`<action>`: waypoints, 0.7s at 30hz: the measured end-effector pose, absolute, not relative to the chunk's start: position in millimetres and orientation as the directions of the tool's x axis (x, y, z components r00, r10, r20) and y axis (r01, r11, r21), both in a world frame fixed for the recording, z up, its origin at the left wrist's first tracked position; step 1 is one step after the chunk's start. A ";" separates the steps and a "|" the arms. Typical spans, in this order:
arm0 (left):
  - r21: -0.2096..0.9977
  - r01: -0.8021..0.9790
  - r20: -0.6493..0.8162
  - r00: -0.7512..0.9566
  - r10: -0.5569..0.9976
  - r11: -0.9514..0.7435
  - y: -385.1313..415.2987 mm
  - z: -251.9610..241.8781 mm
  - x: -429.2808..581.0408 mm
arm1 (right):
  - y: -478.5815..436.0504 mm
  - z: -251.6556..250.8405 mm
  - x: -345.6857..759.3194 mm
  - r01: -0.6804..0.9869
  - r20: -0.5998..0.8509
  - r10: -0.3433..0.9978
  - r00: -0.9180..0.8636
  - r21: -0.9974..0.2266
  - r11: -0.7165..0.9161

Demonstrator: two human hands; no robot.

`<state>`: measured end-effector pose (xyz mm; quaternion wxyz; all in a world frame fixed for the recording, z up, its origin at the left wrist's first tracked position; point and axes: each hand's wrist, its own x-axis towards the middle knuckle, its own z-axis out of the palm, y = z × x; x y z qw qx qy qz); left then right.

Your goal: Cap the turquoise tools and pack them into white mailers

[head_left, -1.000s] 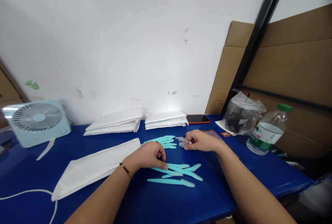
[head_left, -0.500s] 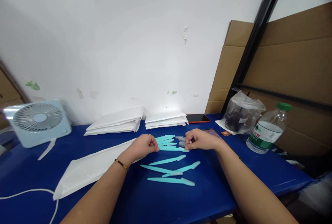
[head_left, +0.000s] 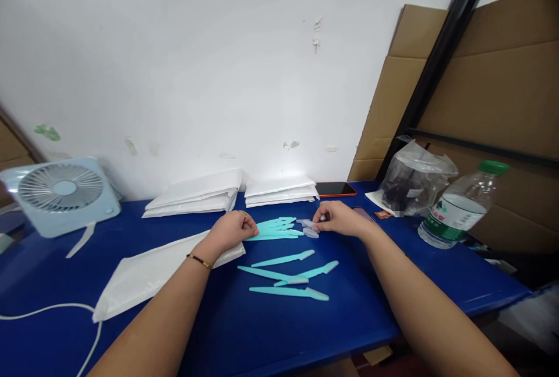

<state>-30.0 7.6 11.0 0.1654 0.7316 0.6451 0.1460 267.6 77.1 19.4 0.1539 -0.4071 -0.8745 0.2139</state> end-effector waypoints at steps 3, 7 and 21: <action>0.419 0.893 0.053 0.153 0.987 -0.161 3.3 15.6 -23.8 | 68.2 22.5 262.7 0.577 0.113 0.720 -0.685 -0.519 0.630; 0.435 0.845 0.012 0.341 0.940 -0.311 -8.1 18.3 -5.7 | 53.6 20.2 248.4 0.458 -0.002 0.532 -0.847 -0.510 0.728; 0.276 0.933 0.103 0.212 0.972 -0.233 1.2 17.2 -10.6 | 65.6 27.9 266.7 0.633 0.109 0.740 -0.664 -0.445 0.633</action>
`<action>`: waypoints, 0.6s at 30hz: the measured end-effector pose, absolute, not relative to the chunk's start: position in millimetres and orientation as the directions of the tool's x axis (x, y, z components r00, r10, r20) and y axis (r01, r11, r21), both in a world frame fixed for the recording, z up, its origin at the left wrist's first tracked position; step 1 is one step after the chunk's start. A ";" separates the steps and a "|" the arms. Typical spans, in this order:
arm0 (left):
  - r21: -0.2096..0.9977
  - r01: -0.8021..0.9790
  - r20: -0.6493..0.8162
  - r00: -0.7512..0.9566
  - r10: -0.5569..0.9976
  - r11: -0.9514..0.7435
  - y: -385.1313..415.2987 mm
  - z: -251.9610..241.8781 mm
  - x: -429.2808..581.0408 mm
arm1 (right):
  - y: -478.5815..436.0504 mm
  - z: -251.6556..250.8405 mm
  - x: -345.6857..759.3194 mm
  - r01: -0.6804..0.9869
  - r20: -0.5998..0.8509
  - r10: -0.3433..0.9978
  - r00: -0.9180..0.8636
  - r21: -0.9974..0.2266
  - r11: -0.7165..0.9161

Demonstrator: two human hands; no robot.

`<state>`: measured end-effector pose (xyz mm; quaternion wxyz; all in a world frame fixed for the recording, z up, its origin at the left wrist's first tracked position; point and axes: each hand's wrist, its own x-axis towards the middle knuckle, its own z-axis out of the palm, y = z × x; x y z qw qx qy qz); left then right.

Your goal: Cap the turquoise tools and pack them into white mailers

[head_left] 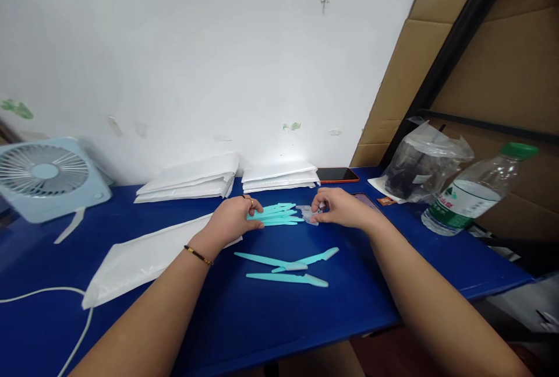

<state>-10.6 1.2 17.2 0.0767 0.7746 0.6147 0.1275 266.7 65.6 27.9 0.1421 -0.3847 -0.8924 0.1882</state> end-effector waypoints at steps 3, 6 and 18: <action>0.335 0.904 0.098 0.247 0.964 -0.266 -3.5 18.4 -5.1 | 61.6 30.7 271.8 0.555 -0.048 0.618 -0.784 -0.500 0.665; 0.428 0.834 0.031 0.370 0.928 -0.347 -11.5 20.4 6.2 | 56.0 30.1 271.7 0.521 -0.220 0.483 -0.848 -0.516 0.680; 0.469 0.796 -0.062 0.462 0.884 -0.383 -21.0 14.1 23.0 | 47.6 25.6 256.2 0.464 -0.149 0.447 -0.882 -0.436 0.771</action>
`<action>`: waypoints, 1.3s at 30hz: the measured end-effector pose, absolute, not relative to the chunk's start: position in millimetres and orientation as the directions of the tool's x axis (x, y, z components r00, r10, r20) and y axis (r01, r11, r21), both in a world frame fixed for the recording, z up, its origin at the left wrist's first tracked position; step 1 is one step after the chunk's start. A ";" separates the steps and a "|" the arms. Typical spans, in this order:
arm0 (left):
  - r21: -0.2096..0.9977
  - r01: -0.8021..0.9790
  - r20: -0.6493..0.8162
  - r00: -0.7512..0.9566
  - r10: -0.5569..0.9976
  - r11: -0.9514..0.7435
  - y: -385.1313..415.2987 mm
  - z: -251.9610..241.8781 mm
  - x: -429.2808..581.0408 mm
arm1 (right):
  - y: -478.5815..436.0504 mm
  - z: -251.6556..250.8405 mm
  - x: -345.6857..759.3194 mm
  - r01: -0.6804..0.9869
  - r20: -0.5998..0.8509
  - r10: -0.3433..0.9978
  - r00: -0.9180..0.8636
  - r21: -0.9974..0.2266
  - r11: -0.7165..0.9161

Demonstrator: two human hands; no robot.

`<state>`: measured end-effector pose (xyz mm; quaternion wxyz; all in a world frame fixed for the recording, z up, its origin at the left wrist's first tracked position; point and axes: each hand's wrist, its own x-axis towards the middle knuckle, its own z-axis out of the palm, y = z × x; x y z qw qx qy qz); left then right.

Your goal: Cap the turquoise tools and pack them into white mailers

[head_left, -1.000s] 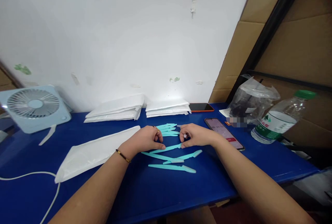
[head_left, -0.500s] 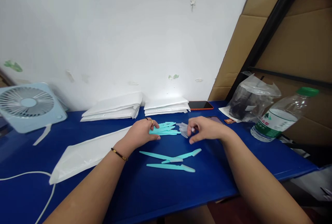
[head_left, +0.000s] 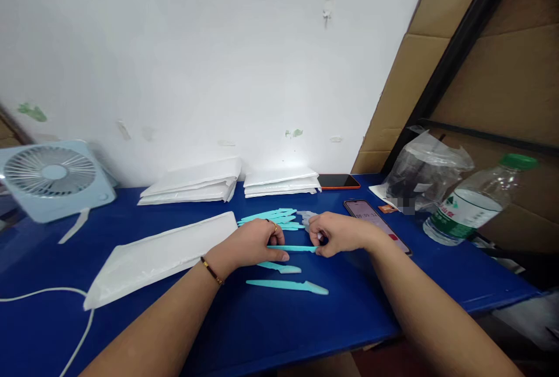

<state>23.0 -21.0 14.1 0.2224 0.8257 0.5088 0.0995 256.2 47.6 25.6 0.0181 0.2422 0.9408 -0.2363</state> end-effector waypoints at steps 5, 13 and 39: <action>0.390 0.826 0.039 0.426 0.904 -0.407 -15.3 12.3 21.0 | 47.6 27.8 253.3 0.476 -0.031 0.517 -0.856 -0.441 0.761; 0.200 0.930 0.161 0.278 0.947 -0.307 -4.7 12.4 4.4 | 54.7 24.0 248.8 0.581 0.165 0.664 -0.730 -0.362 0.729; 0.309 0.909 0.150 0.245 0.958 -0.281 -15.9 25.9 7.4 | 59.2 21.5 250.4 0.633 0.187 0.772 -0.607 -0.474 0.612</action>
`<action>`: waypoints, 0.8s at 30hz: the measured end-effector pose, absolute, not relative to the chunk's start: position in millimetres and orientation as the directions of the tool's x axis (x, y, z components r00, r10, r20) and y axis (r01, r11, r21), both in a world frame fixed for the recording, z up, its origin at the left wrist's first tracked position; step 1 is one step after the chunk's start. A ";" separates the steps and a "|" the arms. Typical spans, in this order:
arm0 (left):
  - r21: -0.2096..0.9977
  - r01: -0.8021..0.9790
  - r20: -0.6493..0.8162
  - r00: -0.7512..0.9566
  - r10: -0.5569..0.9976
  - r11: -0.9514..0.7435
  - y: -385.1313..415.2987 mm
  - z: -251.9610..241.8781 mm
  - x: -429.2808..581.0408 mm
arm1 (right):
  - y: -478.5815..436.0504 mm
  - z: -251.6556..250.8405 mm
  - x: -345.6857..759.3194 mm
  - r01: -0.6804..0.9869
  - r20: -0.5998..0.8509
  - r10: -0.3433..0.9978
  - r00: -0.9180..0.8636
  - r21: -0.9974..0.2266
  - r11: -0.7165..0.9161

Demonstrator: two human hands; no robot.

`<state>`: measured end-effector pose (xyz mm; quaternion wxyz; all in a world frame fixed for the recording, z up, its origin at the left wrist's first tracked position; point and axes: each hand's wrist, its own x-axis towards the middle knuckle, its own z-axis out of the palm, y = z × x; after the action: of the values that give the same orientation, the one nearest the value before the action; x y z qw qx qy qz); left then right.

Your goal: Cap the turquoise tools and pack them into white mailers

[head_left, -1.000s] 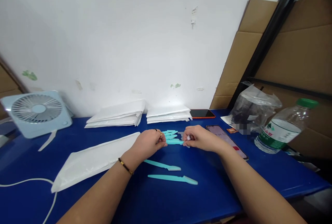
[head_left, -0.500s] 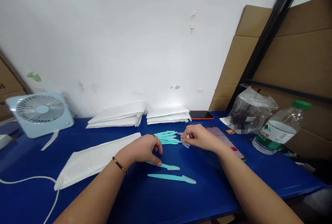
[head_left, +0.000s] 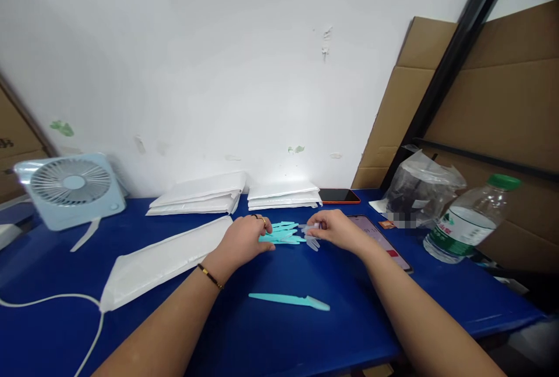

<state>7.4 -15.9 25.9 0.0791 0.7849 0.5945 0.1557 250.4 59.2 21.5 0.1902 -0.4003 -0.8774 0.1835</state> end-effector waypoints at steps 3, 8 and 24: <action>0.396 0.827 0.051 0.412 0.910 -0.398 -31.5 30.4 20.3 | 59.6 26.9 252.5 0.632 0.254 0.765 -0.593 -0.443 0.636; 0.452 0.771 -0.134 0.556 0.820 -0.449 -47.5 26.7 39.5 | 49.8 36.0 256.4 0.547 0.099 0.719 -0.688 -0.582 0.602; 0.707 0.669 0.069 0.258 0.964 -0.230 -20.0 22.0 13.9 | 65.6 30.5 264.3 0.180 0.239 0.849 -0.470 -0.916 0.358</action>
<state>13.9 -20.0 22.0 0.2851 0.7402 0.5513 0.2587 264.3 65.6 30.5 0.3764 -0.3511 -0.7330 0.4447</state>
